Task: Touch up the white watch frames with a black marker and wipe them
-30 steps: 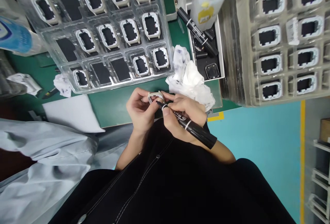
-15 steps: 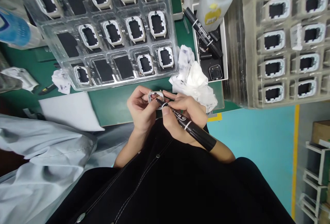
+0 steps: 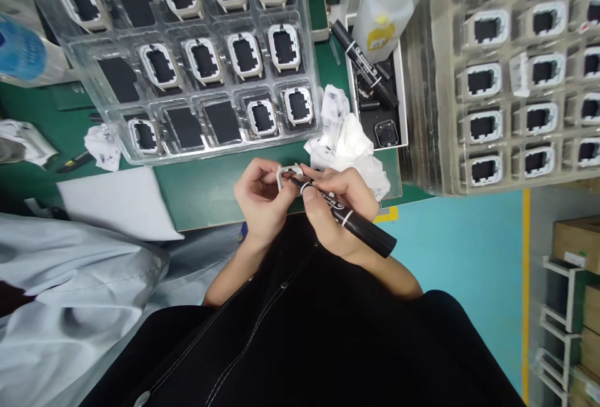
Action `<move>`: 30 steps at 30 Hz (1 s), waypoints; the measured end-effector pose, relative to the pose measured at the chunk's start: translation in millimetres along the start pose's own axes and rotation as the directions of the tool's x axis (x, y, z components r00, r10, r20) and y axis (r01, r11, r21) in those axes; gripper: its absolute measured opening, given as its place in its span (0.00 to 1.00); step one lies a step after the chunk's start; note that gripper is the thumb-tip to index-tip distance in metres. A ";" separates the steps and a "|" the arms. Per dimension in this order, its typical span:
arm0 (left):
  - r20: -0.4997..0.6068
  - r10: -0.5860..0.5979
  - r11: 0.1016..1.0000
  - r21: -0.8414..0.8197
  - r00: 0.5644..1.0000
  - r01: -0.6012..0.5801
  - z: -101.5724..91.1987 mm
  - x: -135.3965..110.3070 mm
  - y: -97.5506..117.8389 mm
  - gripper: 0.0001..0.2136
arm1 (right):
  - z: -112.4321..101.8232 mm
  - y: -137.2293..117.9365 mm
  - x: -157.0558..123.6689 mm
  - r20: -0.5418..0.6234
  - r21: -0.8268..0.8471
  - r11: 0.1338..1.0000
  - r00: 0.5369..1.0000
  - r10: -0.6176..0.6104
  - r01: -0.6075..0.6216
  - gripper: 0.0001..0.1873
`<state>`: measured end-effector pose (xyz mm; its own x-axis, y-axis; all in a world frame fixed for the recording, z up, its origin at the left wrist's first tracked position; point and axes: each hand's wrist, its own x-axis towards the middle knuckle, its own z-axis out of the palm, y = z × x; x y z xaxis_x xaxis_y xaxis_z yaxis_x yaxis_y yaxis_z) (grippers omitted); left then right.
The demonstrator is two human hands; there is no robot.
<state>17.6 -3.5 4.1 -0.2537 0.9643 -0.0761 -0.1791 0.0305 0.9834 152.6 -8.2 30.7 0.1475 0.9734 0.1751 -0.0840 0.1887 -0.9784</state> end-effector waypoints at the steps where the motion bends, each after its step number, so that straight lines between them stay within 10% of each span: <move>1: 0.008 0.025 1.000 0.008 1.000 -0.026 -0.5 -1.2 -1.7 0.18 | -0.6 0.3 -0.7 0.001 0.006 1.000 1.000 -0.004 0.004 0.07; 15: 0.040 0.055 0.998 0.023 0.998 -0.056 -5.6 0.3 -8.8 0.16 | 4.4 1.7 -0.9 -0.013 0.035 0.992 0.993 -0.117 0.117 0.05; 30: 0.121 -0.144 0.971 -0.175 0.982 0.164 -16.5 7.8 -7.4 0.20 | 9.2 -6.6 3.5 0.076 0.052 0.963 0.961 -0.267 0.264 0.04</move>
<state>1.3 -0.5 -6.5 -0.1087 0.9744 -0.1967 -0.3816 0.1418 0.9134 144.5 -4.8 38.7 0.0890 0.8947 0.4377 -0.0929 0.4450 -0.8907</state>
